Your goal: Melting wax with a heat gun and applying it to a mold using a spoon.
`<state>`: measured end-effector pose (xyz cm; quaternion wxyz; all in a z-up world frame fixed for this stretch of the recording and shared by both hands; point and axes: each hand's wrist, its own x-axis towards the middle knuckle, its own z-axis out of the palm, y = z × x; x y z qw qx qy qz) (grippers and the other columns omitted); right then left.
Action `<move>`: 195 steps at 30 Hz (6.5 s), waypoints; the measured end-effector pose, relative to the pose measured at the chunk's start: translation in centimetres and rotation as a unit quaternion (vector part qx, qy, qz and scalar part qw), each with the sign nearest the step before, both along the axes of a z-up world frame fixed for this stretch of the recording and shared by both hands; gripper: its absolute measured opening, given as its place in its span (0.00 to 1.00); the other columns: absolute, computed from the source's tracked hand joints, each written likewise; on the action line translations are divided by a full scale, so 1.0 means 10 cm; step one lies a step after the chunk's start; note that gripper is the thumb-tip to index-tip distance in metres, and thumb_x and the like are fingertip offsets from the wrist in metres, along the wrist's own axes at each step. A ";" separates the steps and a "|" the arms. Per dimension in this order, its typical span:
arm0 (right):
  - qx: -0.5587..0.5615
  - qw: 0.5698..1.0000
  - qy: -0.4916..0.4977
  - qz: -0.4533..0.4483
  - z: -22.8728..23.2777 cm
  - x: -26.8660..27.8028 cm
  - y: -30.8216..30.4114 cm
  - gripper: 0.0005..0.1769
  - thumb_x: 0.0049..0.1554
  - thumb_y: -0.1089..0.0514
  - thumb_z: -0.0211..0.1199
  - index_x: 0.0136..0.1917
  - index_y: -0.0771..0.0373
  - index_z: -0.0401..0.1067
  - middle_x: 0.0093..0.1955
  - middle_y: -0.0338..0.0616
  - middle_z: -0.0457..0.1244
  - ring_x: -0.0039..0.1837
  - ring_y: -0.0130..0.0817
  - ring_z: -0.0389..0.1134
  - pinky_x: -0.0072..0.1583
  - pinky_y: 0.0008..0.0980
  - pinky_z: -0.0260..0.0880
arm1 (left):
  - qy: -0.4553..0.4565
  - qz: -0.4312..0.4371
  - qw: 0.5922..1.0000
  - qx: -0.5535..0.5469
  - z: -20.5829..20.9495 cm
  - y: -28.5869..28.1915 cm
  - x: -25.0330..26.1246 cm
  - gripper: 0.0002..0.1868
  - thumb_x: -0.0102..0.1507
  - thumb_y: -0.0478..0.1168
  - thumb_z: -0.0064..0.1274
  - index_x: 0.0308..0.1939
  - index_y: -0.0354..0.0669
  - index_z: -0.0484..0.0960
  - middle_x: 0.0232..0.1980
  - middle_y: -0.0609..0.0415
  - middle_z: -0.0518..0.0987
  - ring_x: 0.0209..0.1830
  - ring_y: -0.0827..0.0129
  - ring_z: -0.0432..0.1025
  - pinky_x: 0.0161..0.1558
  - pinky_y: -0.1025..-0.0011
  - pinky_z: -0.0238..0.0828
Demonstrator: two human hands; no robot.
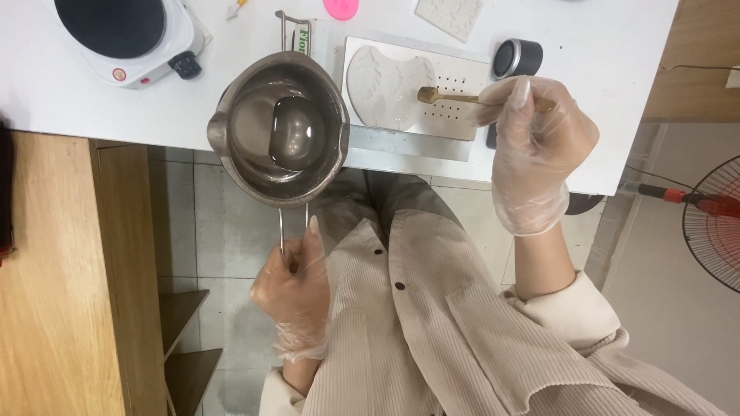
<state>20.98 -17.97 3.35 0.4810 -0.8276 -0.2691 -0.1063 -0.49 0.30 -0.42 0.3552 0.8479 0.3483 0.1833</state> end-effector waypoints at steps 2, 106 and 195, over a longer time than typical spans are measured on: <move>0.007 1.000 0.025 -0.010 0.01 -0.04 0.00 0.20 0.79 0.51 0.53 0.51 0.69 0.70 0.43 0.46 0.70 0.42 0.28 0.74 0.45 0.24 0.78 | 0.013 0.011 1.000 0.005 0.00 0.00 0.00 0.22 0.64 0.41 0.67 0.20 0.40 0.75 0.16 0.61 0.70 0.13 0.79 0.60 0.18 0.76 0.53; 0.151 0.967 0.205 0.022 0.10 -1.03 -0.04 0.21 0.72 0.49 0.45 0.58 0.69 0.69 0.51 0.48 0.69 0.54 0.34 0.72 0.61 0.36 0.77 | -0.075 -0.041 0.993 -0.077 0.14 -0.36 -0.34 0.16 0.63 0.42 0.62 0.23 0.38 0.80 0.16 0.59 0.75 0.12 0.79 0.68 0.16 0.76 0.61; 0.094 0.995 0.041 -0.016 -0.33 -0.07 0.25 0.15 0.77 0.53 0.48 0.56 0.67 0.67 0.49 0.48 0.69 0.41 0.31 0.71 0.44 0.29 0.78 | -0.039 -0.032 0.998 0.034 0.02 0.19 0.37 0.16 0.64 0.37 0.67 0.25 0.40 0.77 0.18 0.59 0.71 0.14 0.77 0.64 0.20 0.76 0.56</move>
